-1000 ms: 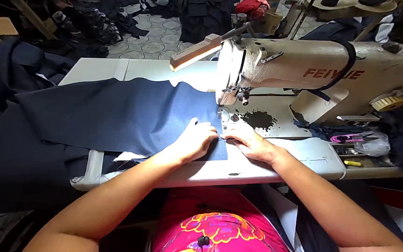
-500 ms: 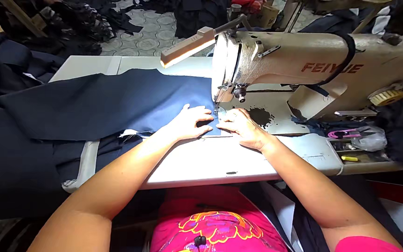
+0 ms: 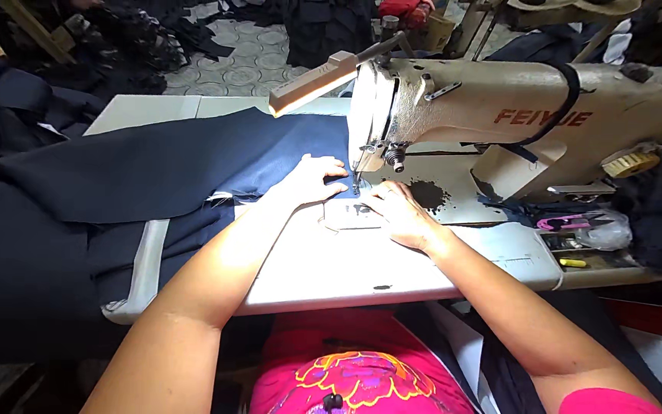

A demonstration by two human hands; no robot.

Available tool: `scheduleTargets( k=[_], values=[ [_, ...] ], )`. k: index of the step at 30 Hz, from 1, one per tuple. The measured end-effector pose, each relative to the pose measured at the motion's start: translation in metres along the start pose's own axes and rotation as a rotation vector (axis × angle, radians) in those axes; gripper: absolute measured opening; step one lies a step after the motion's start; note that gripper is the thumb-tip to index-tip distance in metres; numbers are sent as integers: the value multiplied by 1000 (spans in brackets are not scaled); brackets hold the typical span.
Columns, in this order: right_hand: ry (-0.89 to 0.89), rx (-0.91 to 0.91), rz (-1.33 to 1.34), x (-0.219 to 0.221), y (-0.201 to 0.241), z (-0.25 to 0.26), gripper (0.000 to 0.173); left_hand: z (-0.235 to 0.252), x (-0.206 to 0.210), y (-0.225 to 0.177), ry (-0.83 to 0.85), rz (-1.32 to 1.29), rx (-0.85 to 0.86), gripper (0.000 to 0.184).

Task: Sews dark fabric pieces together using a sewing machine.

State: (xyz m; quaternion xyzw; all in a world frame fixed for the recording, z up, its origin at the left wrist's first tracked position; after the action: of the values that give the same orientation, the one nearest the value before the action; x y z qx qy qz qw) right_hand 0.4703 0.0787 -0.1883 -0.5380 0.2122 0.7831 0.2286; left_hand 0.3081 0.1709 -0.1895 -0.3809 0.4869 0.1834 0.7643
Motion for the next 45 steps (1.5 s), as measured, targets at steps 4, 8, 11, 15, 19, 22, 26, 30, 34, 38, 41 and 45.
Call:
scheduleTargets(
  k=[4, 8, 11, 15, 19, 22, 26, 30, 34, 38, 41, 45],
  values=[
    [-191, -304, 69, -3, 48, 7, 28, 7, -7, -1, 36, -14, 23, 38],
    [-70, -348, 160, 21, 97, 48, 36, 19, -21, -14, 189, -7, -6, 27],
    [-88, -258, 153, 37, 102, 93, 43, 26, -25, -16, 271, 49, -27, 28],
    [108, 15, 201, 57, 94, 130, 46, 28, -27, -16, 300, 57, -50, 28],
    [88, 18, 210, 60, 97, 130, 47, 24, -26, -11, 312, 59, -62, 30],
    [67, -42, 216, 54, 105, 117, 45, 20, -25, -9, 318, 116, -68, 32],
    [15, -193, 243, 34, 126, 76, 48, 0, -29, -16, 368, 310, -193, 35],
    [-73, -277, 275, 11, 124, 17, 31, -36, -32, -34, 341, 404, -342, 37],
    [-128, -159, 357, -7, 110, -26, 31, -53, -20, -49, 266, 407, -368, 39],
    [-159, -105, 405, -5, 97, -36, 35, -46, -15, -50, 299, 403, -420, 40],
    [-186, -115, 428, -2, 92, -34, 35, -62, -36, -62, 145, 277, -323, 37],
    [-215, -148, 466, -1, 92, -35, 35, -161, -80, -114, -483, 85, -68, 36]
  ],
)
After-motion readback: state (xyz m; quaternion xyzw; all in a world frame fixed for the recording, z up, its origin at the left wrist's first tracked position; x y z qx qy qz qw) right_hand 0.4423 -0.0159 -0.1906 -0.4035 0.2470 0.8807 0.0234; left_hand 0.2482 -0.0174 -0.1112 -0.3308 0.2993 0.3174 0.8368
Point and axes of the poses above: each hand's wrist, its own z-axis towards the middle knuckle, its own x-axis out of the palm, y = z × x, the point moved 7 cm from there along z, towards the middle knuckle, and after that the axes turned 11 degrees about -x, right-handed, at the moved point
